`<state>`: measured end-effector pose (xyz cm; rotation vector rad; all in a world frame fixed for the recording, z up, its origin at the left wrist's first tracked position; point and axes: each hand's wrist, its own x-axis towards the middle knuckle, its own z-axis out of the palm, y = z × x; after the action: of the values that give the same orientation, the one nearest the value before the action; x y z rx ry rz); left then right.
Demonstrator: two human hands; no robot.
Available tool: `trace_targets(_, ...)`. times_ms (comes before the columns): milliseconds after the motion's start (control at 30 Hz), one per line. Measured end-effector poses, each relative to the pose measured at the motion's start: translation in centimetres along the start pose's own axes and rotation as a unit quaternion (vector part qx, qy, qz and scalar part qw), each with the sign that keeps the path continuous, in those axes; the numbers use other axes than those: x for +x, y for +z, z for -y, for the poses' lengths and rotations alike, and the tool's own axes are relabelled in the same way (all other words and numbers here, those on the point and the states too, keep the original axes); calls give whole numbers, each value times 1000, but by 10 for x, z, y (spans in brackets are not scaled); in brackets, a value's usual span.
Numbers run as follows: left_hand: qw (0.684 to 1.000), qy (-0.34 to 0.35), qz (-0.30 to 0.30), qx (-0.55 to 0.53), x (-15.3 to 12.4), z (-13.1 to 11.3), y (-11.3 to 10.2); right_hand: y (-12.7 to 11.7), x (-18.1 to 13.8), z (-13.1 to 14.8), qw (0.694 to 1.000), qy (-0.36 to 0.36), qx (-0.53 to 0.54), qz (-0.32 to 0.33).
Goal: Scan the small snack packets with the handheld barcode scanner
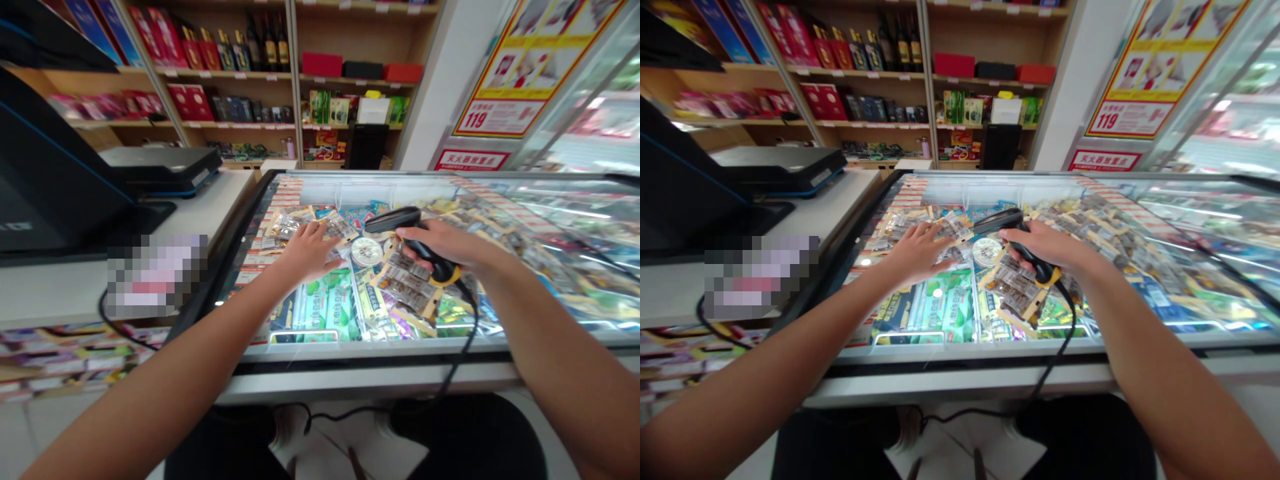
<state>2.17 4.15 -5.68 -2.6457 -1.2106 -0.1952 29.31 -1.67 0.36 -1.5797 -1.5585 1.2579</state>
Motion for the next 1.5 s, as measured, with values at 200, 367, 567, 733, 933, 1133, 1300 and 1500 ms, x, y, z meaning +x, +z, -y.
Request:
trace_targets(200, 1000, -1, 13, 1, 0, -4, -5, -2, 2, -2, 1000, 9, 16, 5)
trace_targets(367, 1000, -1, 8, 8, 0, 0, -3, -6, 2, -3, 999, 11, 30, -5)
trace_targets(567, 999, 38, -16, 4, -2, -11, -11, -3, 2, 0, 997, -15, 61, -43)
trace_targets(733, 950, 283, -17, -129, -14, -63, -25, -3, 5, 0, 985, -72, 121, -99)
trace_targets(933, 948, 305, -17, -93, -18, -75, -25, -3, 13, 7, 975, -94, 181, -95)
trace_targets(1133, 979, 194, 27, -53, -13, -21, -20, 1, -4, 23, 964, 23, 259, 58)
trace_targets(1300, 988, 135, 42, -60, -8, 0, -16, 15, -32, 11, 954, 104, 270, 81)
trace_targets(1500, 989, 125, 35, -66, -6, 1, -8, 30, -48, -9, 972, 100, 211, 37)
